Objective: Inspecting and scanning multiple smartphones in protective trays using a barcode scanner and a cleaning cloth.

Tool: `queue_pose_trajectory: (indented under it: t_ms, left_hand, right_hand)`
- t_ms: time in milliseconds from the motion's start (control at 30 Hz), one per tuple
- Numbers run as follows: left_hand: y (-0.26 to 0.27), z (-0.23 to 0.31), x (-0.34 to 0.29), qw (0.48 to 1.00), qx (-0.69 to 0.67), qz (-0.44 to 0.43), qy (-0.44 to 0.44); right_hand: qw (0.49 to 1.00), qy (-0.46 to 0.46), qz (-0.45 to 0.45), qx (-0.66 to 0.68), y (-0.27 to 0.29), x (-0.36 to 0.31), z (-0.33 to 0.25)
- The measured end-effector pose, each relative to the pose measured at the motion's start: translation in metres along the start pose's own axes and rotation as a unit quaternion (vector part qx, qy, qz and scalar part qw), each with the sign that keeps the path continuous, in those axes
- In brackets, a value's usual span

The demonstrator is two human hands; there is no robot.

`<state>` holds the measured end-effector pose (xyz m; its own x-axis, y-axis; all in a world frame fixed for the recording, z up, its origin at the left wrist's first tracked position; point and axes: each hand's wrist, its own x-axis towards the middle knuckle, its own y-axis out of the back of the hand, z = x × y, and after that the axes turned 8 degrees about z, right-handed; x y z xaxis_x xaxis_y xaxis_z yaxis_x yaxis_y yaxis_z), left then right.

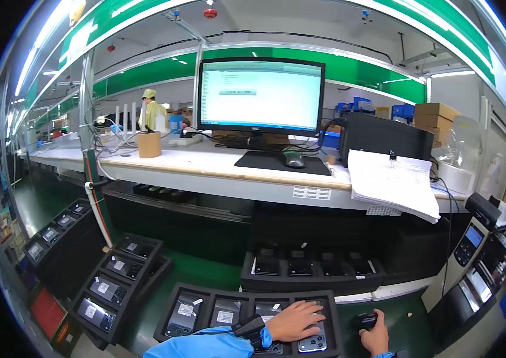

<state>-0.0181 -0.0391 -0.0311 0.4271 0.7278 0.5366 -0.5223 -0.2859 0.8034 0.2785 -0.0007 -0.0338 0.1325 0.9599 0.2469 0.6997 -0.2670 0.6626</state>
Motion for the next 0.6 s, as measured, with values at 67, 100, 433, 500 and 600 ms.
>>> queue_pose_trajectory:
  t_ms: [67,100,433,500,600]
  left_hand:
    - [-0.007,0.0,0.001,1.0,-0.009,0.006,-0.02]
    - [-0.007,-0.001,0.001,1.0,0.002,-0.022,-0.017]
    - [0.003,0.016,-0.003,0.995,0.0,-0.075,-0.059]
    - [0.006,0.017,-0.001,0.996,-0.012,-0.069,-0.054]
    - [0.005,0.022,0.005,0.997,-0.037,-0.042,-0.057]
  right_hand:
    - [1.0,0.005,0.002,-0.008,0.002,-0.001,-0.002]
    - [1.0,0.007,0.007,-0.018,0.002,-0.003,-0.003]
    - [0.998,0.01,0.009,-0.067,-0.003,-0.003,-0.009]
    - [0.998,0.002,0.004,-0.07,-0.003,-0.002,-0.01]
    - [0.998,0.008,0.024,-0.055,-0.002,-0.005,-0.012]
